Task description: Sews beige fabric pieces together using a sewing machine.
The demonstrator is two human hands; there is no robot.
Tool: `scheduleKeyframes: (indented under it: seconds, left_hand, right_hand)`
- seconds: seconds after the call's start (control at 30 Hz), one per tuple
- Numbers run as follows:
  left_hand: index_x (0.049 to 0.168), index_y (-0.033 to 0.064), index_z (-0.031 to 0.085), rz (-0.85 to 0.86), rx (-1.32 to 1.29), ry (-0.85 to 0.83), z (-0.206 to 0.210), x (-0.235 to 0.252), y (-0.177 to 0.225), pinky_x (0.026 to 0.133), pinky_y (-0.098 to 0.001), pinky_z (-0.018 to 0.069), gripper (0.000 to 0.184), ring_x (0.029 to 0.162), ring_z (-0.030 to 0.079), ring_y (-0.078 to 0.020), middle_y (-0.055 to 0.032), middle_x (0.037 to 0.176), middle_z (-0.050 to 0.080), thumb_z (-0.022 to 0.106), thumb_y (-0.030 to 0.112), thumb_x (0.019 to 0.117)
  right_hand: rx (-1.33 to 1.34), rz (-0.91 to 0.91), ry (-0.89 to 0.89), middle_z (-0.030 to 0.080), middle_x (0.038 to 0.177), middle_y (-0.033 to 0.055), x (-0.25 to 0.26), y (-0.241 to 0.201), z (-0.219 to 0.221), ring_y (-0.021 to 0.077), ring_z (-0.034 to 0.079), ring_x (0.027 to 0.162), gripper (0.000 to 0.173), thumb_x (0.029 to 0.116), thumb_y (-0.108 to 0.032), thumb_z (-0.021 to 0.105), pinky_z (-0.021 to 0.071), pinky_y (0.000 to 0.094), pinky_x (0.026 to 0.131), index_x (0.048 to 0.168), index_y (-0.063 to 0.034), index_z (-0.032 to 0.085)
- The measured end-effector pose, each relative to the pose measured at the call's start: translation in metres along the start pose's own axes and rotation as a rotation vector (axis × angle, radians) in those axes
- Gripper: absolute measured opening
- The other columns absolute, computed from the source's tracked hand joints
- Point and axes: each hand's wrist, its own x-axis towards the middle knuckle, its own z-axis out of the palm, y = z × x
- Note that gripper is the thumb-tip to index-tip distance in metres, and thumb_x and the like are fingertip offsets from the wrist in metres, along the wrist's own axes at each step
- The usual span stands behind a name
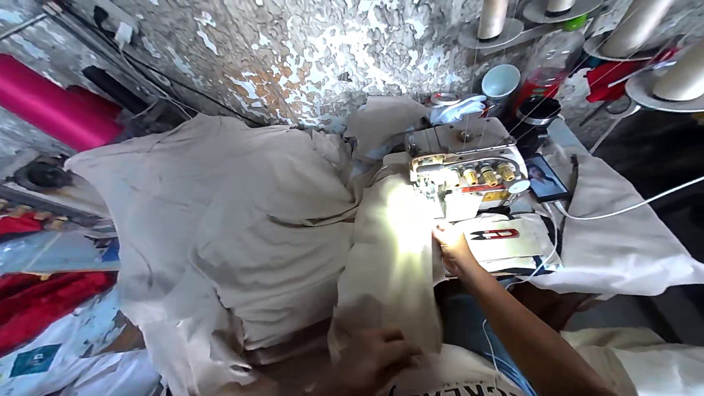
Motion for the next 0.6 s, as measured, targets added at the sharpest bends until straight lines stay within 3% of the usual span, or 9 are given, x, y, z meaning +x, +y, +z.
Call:
scheduleKeyframes:
  seconds: [0.07,0.13,0.6]
  left_hand:
    - [0.103,0.0076,0.077,0.036,0.119,-0.087,0.026,-0.006,-0.019,0.059,-0.0357,0.0561,0.022,0.067,0.067,-0.0226,-0.0108,0.079,0.068,0.061,0.022,0.1013]
    - [0.1,0.0108,0.076,0.029,0.208,-0.081,0.031,-0.011,-0.027,0.054,-0.035,0.0545,0.023,0.063,0.065,-0.0218,-0.0084,0.075,0.065,0.06,0.026,0.102]
    - [0.102,0.0081,0.077,0.024,0.281,-0.066,0.012,0.019,-0.027,0.055,-0.0382,0.0542,0.023,0.064,0.066,-0.0243,-0.0101,0.075,0.066,0.058,0.021,0.1009]
  right_hand:
    - [-0.004,0.024,-0.021,0.066,0.085,0.0076,-0.003,-0.003,-0.002,0.0102,0.064,0.073,0.015,0.1019,-0.001,0.054,0.0561,0.0279,0.068,0.109,0.0012,0.066]
    - [0.056,0.034,-0.046,0.067,0.084,0.0081,-0.001,0.0,-0.002,0.0123,0.065,0.073,0.013,0.1018,0.0,0.053,0.0573,0.0299,0.068,0.106,0.0004,0.065]
    - [0.108,0.044,-0.106,0.069,0.093,0.0088,-0.001,0.003,-0.001,0.0117,0.067,0.079,0.023,0.103,0.004,0.049,0.0581,0.0298,0.074,0.121,0.0009,0.064]
